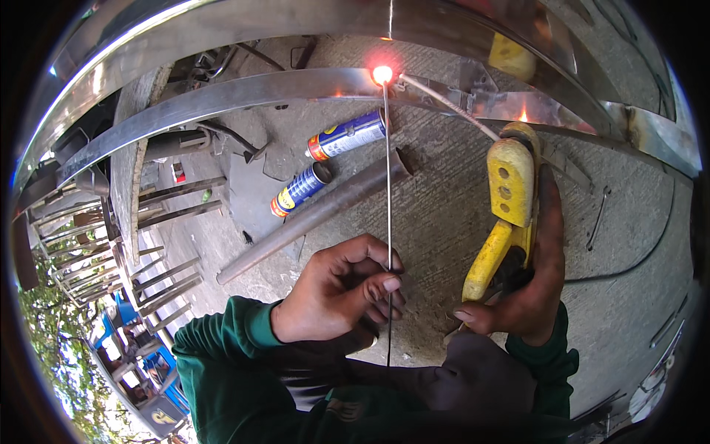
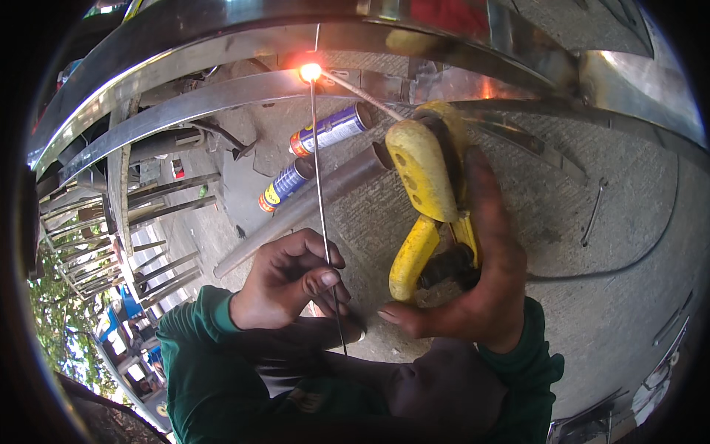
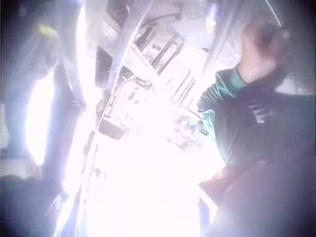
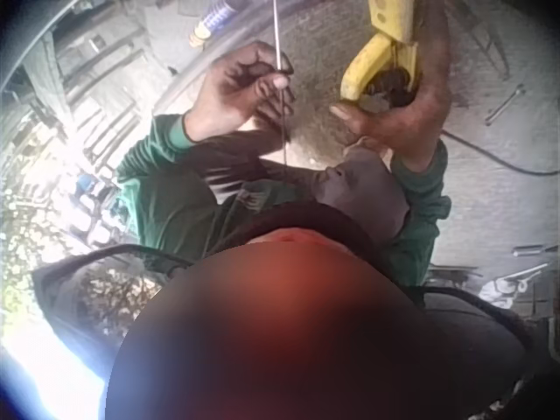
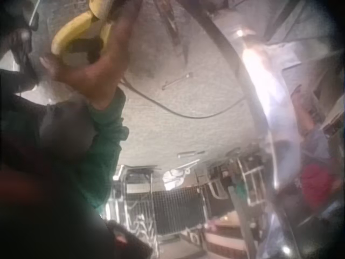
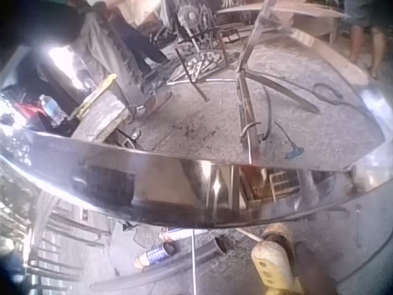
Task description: The person welds joints on a metal frame using a handheld welding torch and filler rod. They repeatedly position the torch, strike an arc, and move along seams while holding the rod with the other hand. The person repositions the frame and continues welding different joints.
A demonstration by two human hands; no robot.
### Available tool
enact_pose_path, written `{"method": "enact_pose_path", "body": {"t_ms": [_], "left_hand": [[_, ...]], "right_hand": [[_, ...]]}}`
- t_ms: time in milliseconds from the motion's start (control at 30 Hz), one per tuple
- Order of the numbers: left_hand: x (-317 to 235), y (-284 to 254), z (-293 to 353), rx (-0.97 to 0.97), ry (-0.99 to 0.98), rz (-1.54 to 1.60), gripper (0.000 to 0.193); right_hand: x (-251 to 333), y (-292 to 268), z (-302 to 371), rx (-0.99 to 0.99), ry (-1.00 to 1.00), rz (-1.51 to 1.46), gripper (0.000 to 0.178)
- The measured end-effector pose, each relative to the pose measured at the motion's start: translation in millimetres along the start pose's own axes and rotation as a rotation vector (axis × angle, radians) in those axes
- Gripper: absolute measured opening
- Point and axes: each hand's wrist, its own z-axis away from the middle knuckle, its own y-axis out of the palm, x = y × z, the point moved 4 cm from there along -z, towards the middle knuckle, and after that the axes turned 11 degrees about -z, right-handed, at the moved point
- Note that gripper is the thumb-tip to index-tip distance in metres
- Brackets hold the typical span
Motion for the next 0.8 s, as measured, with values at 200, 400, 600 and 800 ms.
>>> {"method": "enact_pose_path", "body": {"t_ms": [200, 400, 600, 800], "left_hand": [[-0.9, 2.3, 0.6, 0.024, -0.018, 0.046, 0.019], [-2.9, 2.0, 3.0, 0.037, -0.015, 0.039, 0.019], [-3.4, 3.1, 4.2, -0.027, -0.024, 0.060, 0.022], [-6.4, 2.6, 3.1, 0.023, 0.033, 0.066, 0.023]], "right_hand": [[5.0, 2.9, -9.1, 0.019, -0.043, 0.000, 0.133], [4.2, 3.9, -13.0, -0.042, -0.062, -0.086, 0.121], [7.5, 6.2, -16.4, -0.014, -0.001, -0.046, 0.119], [6.0, 9.7, -16.5, -0.038, 0.065, -0.140, 0.121]]}}
